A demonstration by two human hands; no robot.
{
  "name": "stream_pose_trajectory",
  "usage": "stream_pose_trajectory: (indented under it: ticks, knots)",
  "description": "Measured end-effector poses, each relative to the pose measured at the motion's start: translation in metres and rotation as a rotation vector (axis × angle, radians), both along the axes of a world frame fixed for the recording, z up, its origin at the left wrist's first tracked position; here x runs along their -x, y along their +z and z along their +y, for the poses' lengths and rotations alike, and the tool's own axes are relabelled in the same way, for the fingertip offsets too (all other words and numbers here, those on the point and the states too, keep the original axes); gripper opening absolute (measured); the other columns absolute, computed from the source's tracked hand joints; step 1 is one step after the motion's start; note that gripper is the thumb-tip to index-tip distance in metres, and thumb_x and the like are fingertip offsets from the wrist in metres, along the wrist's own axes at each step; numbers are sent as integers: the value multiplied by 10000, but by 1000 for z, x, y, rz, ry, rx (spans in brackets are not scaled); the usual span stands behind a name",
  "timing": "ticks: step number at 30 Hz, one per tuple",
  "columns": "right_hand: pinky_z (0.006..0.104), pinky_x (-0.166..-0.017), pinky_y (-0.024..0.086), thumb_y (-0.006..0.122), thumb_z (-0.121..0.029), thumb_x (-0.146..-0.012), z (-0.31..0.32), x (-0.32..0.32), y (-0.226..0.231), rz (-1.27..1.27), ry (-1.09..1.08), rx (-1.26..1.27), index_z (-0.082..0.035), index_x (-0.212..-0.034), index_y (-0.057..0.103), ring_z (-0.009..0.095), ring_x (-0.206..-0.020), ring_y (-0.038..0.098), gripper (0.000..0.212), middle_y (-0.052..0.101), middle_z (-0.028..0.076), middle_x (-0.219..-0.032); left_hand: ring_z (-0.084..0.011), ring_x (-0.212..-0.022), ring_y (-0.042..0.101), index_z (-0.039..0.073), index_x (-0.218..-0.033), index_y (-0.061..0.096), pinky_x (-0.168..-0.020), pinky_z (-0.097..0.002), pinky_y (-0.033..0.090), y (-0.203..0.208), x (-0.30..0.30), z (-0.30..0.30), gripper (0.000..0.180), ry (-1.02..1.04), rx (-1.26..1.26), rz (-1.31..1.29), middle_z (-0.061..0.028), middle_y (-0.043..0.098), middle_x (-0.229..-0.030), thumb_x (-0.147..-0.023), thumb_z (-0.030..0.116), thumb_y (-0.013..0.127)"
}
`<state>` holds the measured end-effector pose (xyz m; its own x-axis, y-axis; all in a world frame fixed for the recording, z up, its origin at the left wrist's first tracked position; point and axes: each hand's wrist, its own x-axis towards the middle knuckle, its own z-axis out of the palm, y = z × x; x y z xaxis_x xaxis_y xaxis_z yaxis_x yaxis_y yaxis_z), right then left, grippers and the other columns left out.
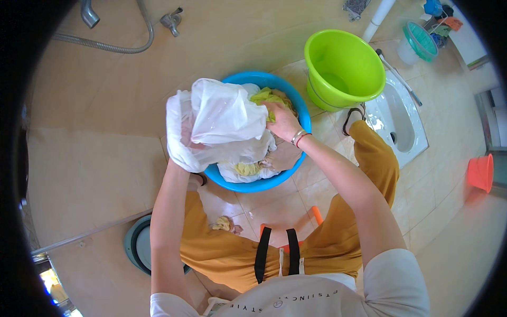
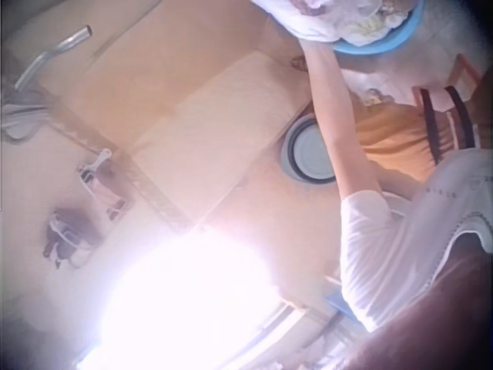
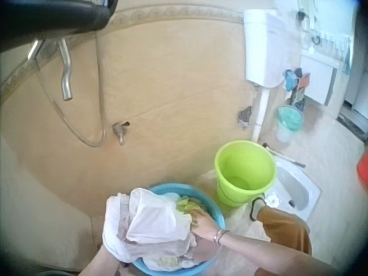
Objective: The person sits on a small orange stool in a bathroom and washes a pile of clothes by hand in a blue basin filled with water. They repeatedly submerge, agitate, and wring out various garments, including white, yellow, and grey items, using both hands to scrub and rinse the fabric.
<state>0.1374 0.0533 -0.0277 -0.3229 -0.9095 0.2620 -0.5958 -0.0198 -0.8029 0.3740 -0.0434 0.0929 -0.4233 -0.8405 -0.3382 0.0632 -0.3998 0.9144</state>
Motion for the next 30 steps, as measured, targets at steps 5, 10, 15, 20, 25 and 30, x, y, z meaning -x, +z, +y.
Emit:
stream_pose_trajectory:
  ticks: [5,10,15,20,25,30]
  knots:
    - [314,-937,407,504,-182,-909,-17,-12,78,-558,245,-202,-3,-1186,569,277,-1090,570,336,637,172,-1120,-212,-880,637,153,-1299,516,-505,-393,510,13,-29,-11,658,60,114,-286,-39,636,-1107,-883,650,398]
    - [269,-924,414,516,-346,-951,-31,-10,111,-757,285,-68,-34,-1347,456,193,-1091,555,508,581,122,-1239,-151,-977,589,148,-1280,512,-617,-288,468,-12,-10,-21,499,-10,-224,233,9,609,-1160,-956,502,376]
    - [259,-709,489,575,-449,-906,-39,-27,141,-744,502,-354,-65,-1381,427,110,-860,601,628,563,71,-1229,-111,-866,593,175,-1240,527,-641,-251,454,-45,3,10,327,-273,-400,446,24,618,-1038,-964,336,456]
    - [315,-593,503,597,-296,-896,-11,-95,129,87,566,78,-154,-1356,468,185,-673,593,498,568,50,-998,-175,-1151,512,111,-1349,416,-957,-311,429,-83,15,23,440,-104,-116,205,-47,542,-1235,-967,331,414]
    - [384,-536,489,576,-204,-881,49,-102,111,210,539,-85,-199,-1282,526,265,-654,593,404,526,86,-868,-221,-1232,444,101,-1381,374,-1041,-336,352,-85,9,10,475,-323,642,-258,-74,489,-1310,-969,334,398]
    - [321,-563,474,577,-124,-877,65,-100,90,80,554,-50,-152,-1226,563,225,-676,588,351,544,77,-909,-271,-1243,420,84,-1374,374,-1072,-361,306,-64,4,20,620,-258,879,-334,-105,436,-1360,-866,398,536]
